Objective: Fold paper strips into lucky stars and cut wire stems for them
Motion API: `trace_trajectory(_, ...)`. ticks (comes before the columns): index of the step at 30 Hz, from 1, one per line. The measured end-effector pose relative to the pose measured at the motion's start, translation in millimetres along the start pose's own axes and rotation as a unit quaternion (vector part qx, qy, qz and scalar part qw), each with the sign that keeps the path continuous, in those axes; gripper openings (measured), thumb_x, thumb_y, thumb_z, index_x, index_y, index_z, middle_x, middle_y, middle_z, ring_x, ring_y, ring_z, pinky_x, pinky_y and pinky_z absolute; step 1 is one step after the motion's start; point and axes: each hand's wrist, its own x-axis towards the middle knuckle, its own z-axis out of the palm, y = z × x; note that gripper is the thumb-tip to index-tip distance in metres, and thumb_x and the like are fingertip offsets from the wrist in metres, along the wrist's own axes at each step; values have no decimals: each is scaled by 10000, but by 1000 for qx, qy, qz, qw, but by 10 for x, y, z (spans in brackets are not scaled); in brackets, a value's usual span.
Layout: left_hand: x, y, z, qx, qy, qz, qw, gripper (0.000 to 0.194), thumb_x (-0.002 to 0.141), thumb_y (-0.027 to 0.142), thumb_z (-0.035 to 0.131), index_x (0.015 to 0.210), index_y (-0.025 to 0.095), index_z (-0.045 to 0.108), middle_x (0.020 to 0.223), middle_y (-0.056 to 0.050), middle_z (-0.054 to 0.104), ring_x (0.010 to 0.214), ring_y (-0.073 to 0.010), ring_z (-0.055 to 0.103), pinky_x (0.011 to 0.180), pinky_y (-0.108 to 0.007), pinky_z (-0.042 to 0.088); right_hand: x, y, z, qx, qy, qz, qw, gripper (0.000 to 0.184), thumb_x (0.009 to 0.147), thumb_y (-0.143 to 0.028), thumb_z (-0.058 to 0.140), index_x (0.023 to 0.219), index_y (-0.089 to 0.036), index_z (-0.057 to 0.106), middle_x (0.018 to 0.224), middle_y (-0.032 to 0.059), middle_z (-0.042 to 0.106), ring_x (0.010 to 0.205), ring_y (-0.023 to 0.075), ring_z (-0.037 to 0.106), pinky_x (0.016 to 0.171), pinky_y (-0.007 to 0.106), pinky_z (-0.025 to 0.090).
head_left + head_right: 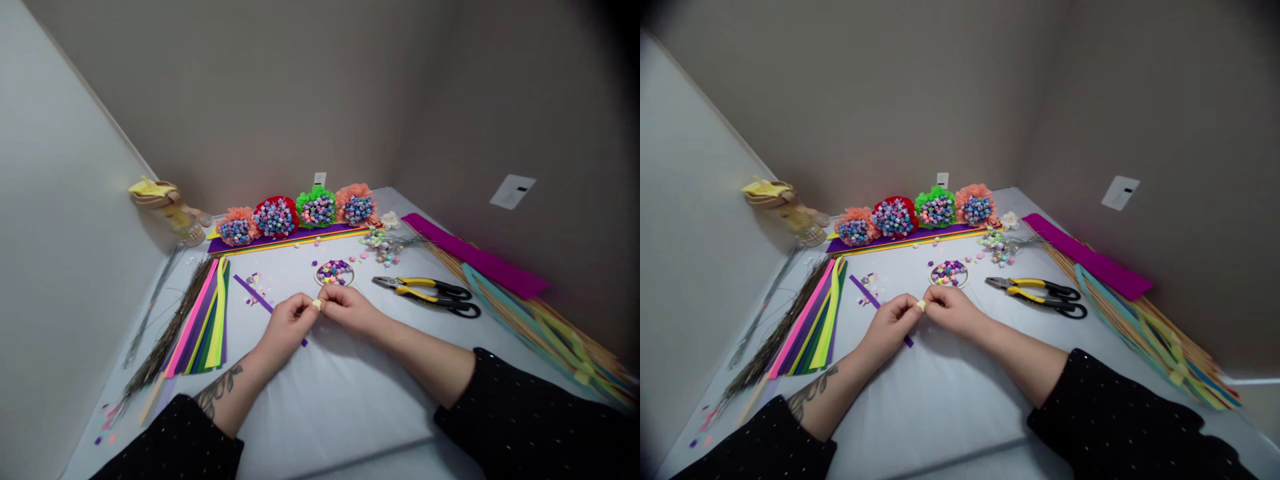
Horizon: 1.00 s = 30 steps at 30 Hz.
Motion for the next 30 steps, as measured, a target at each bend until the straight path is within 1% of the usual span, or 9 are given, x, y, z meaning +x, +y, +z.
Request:
trace_trajectory(4,-7,-16,-6,-24,-18,-9,1000,220,784,315,517,621,169,504,557,45,445,532,-92,390,510,-213,320,-8,-3,-2,-38,-30,-22,999,128,735,-216,486,618,-165,499,549,-49,428,544,89,385,509,202,300)
trace_trajectory(7,-5,-47,-33,-53,38,-7,998,219,790,318,519,625,175,499,547,48,433,510,-89,366,486,-212,296,-12,-19,-45,-34,18,-32,999,132,762,-221,482,648,-168,522,587,-34,484,574,101,427,553,215,339)
trace_trajectory(10,23,-97,-70,-116,133,-5,984,188,788,304,523,650,179,498,560,52,434,500,-82,354,473,-207,282,14,-42,-185,-11,149,-40,988,129,782,-265,503,701,-173,544,648,-15,529,622,118,463,596,231,365)
trace_trajectory(13,74,-143,-87,-184,192,-14,964,158,783,284,518,667,180,494,576,53,432,508,-76,356,465,-196,270,55,-70,-446,27,293,-40,955,144,783,-308,518,729,-178,544,624,-24,499,561,109,429,549,228,353)
trace_trajectory(18,140,-172,-72,-207,187,-41,959,136,757,253,512,649,178,476,588,53,440,505,-71,356,458,-188,262,-129,-99,-1052,-13,515,-85,853,162,770,-327,504,785,-174,555,612,-30,466,526,108,420,506,226,341)
trace_trajectory(20,147,-175,-67,-197,181,-45,963,138,748,255,506,639,179,468,577,55,430,495,-73,349,453,-189,255,-369,-57,-1283,-68,556,-58,826,197,771,-340,482,828,-177,577,643,-15,506,544,121,452,532,245,376)
trace_trajectory(22,144,-180,-64,-179,175,-46,967,141,742,271,502,638,183,463,566,57,420,487,-78,348,446,-192,247,-683,41,-1461,-203,530,24,823,222,754,-359,502,826,-183,617,696,24,582,611,167,515,595,298,421)
trace_trajectory(25,138,-187,-61,-147,159,-40,975,153,738,298,503,639,188,462,568,56,420,484,-83,348,444,-197,247,-1177,255,-1588,-405,395,86,820,243,746,-331,479,830,-180,650,882,113,655,838,270,589,777,411,444)
trace_trajectory(30,149,-201,-64,-131,131,-32,982,161,737,299,508,629,183,480,572,53,424,494,-82,348,454,-196,259,-1638,498,-1483,-500,287,106,810,374,790,-383,483,1063,-169,624,1140,156,601,1066,307,549,922,453,415)
